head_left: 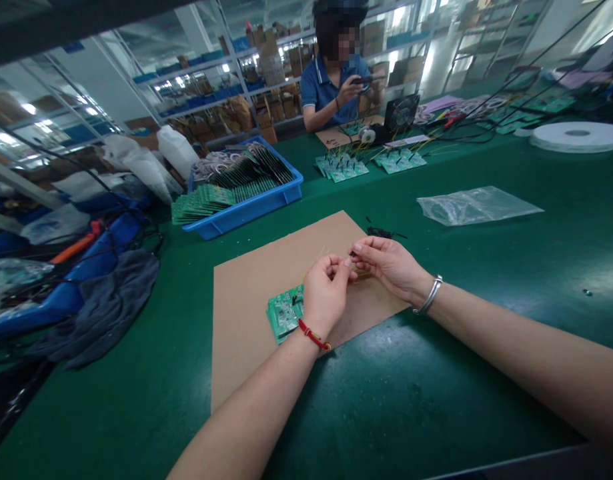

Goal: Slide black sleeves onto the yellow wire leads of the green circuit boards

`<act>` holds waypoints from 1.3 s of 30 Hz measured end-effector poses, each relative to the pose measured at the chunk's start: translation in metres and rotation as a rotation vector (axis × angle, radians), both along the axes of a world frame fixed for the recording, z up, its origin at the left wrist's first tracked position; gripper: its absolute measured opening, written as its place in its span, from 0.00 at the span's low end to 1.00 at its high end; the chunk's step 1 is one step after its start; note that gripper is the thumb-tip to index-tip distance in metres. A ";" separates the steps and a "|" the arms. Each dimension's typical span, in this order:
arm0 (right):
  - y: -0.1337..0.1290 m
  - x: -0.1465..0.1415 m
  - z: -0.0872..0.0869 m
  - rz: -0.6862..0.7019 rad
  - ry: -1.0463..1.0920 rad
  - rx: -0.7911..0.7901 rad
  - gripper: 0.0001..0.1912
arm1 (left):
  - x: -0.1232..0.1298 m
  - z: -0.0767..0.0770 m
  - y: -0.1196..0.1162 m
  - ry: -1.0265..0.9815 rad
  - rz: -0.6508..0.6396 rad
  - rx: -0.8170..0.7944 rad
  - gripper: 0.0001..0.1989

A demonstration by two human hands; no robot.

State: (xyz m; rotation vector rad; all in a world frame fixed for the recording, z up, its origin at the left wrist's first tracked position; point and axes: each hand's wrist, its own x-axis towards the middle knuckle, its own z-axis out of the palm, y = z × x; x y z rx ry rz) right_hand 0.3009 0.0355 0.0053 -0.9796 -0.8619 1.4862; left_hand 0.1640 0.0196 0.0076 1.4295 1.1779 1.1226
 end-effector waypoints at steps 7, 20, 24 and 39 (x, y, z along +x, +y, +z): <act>-0.003 0.000 0.003 0.133 -0.136 0.100 0.13 | -0.006 0.007 -0.003 0.166 -0.003 0.168 0.09; -0.009 0.005 0.015 -0.078 -0.701 0.515 0.12 | -0.023 0.037 -0.008 1.015 -0.056 0.491 0.05; -0.011 0.004 0.014 -0.075 -0.719 0.551 0.11 | -0.030 0.050 -0.007 1.121 -0.062 0.554 0.07; -0.008 0.005 0.015 -0.035 -0.599 0.513 0.11 | -0.093 0.092 -0.009 0.972 0.126 0.637 0.14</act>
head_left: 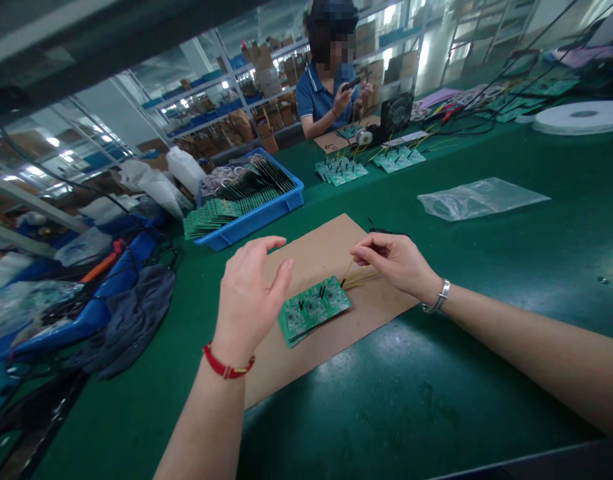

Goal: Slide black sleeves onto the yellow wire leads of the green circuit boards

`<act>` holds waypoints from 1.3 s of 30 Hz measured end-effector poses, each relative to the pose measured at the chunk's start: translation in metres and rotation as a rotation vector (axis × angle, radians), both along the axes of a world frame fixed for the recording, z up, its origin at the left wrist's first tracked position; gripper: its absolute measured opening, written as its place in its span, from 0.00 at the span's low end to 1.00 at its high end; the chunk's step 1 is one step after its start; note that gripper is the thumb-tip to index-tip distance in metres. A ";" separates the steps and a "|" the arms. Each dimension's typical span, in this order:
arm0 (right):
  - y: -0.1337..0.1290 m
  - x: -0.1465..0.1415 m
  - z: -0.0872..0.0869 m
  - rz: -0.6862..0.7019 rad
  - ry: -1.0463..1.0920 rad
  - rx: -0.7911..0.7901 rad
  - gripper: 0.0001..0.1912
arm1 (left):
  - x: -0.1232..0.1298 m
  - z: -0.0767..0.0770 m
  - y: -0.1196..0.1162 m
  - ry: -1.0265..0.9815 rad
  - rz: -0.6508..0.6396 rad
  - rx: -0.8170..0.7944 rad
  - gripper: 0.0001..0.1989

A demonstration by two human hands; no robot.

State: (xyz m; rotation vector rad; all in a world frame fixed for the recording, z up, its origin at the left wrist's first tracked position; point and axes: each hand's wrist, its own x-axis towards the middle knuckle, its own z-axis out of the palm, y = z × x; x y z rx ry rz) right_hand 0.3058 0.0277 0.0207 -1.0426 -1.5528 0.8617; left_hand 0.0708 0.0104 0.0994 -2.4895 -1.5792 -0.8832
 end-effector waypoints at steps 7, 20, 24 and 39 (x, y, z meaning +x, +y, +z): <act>-0.001 -0.003 0.006 0.029 0.032 -0.080 0.11 | -0.036 -0.066 -0.011 0.105 -0.163 -0.504 0.29; 0.025 0.021 -0.016 -0.422 -0.077 0.149 0.10 | -0.039 -0.073 0.037 -0.249 -0.022 -0.455 0.24; 0.035 0.028 -0.033 -0.452 -0.248 0.211 0.09 | -0.037 -0.086 0.073 -0.229 0.007 -0.428 0.25; 0.047 0.061 -0.027 -0.045 -1.097 0.219 0.12 | -0.057 -0.094 0.008 -0.183 0.029 -0.127 0.13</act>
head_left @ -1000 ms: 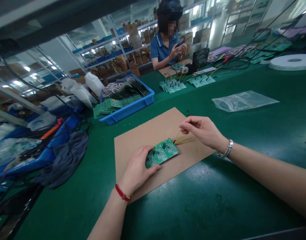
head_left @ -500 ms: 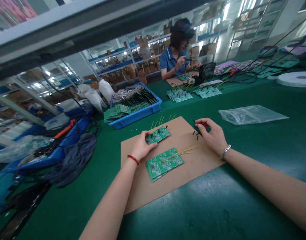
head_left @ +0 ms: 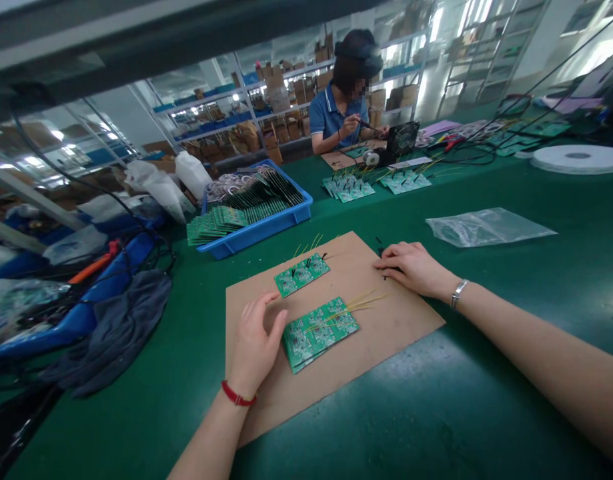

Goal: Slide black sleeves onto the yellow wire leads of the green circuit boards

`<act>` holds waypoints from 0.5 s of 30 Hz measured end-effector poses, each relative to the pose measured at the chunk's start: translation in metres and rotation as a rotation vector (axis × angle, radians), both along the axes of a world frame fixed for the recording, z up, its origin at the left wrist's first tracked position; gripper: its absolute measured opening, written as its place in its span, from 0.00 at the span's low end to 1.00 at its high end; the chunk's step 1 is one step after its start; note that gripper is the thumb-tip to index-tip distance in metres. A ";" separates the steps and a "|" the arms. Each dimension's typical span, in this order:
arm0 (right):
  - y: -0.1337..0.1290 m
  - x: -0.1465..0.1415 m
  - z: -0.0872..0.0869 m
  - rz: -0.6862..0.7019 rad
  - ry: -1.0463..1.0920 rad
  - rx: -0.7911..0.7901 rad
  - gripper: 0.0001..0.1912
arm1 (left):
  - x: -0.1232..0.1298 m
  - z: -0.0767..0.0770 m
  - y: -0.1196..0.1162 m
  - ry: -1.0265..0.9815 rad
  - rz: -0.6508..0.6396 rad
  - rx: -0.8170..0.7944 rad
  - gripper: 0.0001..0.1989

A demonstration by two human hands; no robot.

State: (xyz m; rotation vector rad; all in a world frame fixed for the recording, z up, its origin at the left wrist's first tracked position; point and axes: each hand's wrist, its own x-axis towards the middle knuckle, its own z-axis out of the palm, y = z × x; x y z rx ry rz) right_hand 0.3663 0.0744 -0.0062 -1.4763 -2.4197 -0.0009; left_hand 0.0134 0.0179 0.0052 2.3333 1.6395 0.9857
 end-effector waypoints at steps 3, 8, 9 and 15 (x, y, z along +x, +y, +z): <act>0.001 -0.003 0.000 -0.001 -0.019 -0.001 0.11 | 0.006 0.007 -0.011 -0.014 -0.023 0.028 0.11; -0.001 -0.003 0.004 0.003 -0.049 -0.017 0.10 | 0.017 0.013 -0.018 0.027 -0.123 0.001 0.06; -0.002 -0.001 0.004 0.015 -0.059 -0.023 0.10 | 0.020 0.012 -0.019 0.045 -0.145 -0.023 0.06; 0.000 0.010 0.003 0.072 -0.082 -0.052 0.10 | 0.036 0.001 -0.018 0.169 -0.191 -0.124 0.07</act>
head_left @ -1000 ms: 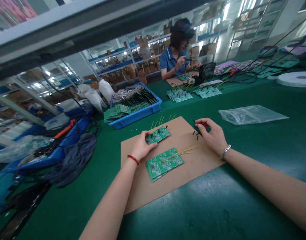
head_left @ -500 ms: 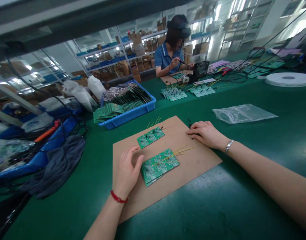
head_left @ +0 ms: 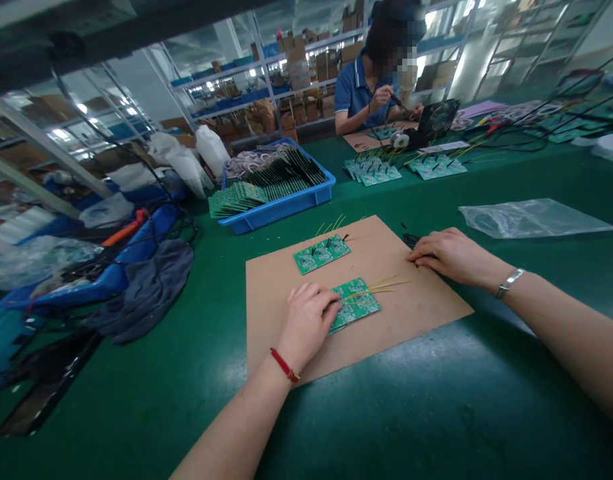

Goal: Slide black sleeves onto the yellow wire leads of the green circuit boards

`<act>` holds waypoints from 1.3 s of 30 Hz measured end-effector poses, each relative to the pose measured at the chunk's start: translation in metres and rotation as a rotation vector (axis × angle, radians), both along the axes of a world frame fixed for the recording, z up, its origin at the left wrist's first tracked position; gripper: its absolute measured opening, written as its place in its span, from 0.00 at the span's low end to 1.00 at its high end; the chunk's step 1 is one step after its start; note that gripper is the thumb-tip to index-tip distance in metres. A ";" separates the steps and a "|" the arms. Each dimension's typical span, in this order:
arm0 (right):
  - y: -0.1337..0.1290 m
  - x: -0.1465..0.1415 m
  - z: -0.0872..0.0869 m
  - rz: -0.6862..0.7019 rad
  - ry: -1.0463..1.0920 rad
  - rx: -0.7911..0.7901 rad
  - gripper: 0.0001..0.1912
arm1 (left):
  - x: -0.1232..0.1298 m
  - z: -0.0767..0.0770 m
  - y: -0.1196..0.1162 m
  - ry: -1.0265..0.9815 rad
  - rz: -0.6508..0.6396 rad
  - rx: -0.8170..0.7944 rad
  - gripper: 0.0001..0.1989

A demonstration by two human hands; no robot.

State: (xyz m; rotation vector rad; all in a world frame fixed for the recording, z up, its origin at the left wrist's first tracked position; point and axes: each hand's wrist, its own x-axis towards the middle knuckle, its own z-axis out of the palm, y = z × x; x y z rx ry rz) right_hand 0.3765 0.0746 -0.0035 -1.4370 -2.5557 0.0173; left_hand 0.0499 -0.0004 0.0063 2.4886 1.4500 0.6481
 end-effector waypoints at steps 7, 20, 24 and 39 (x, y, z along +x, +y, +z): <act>0.000 -0.003 0.003 -0.006 -0.022 -0.004 0.08 | 0.019 0.008 0.009 0.105 -0.008 -0.032 0.04; -0.006 -0.012 -0.003 -0.039 -0.181 0.085 0.14 | 0.032 0.011 0.021 0.362 -0.120 -0.058 0.09; -0.006 -0.017 -0.004 -0.060 -0.144 0.155 0.15 | 0.032 0.004 0.021 0.421 -0.147 0.017 0.06; -0.023 -0.049 0.013 -0.185 0.839 -0.129 0.14 | 0.002 0.009 0.016 -0.122 -0.119 -0.189 0.08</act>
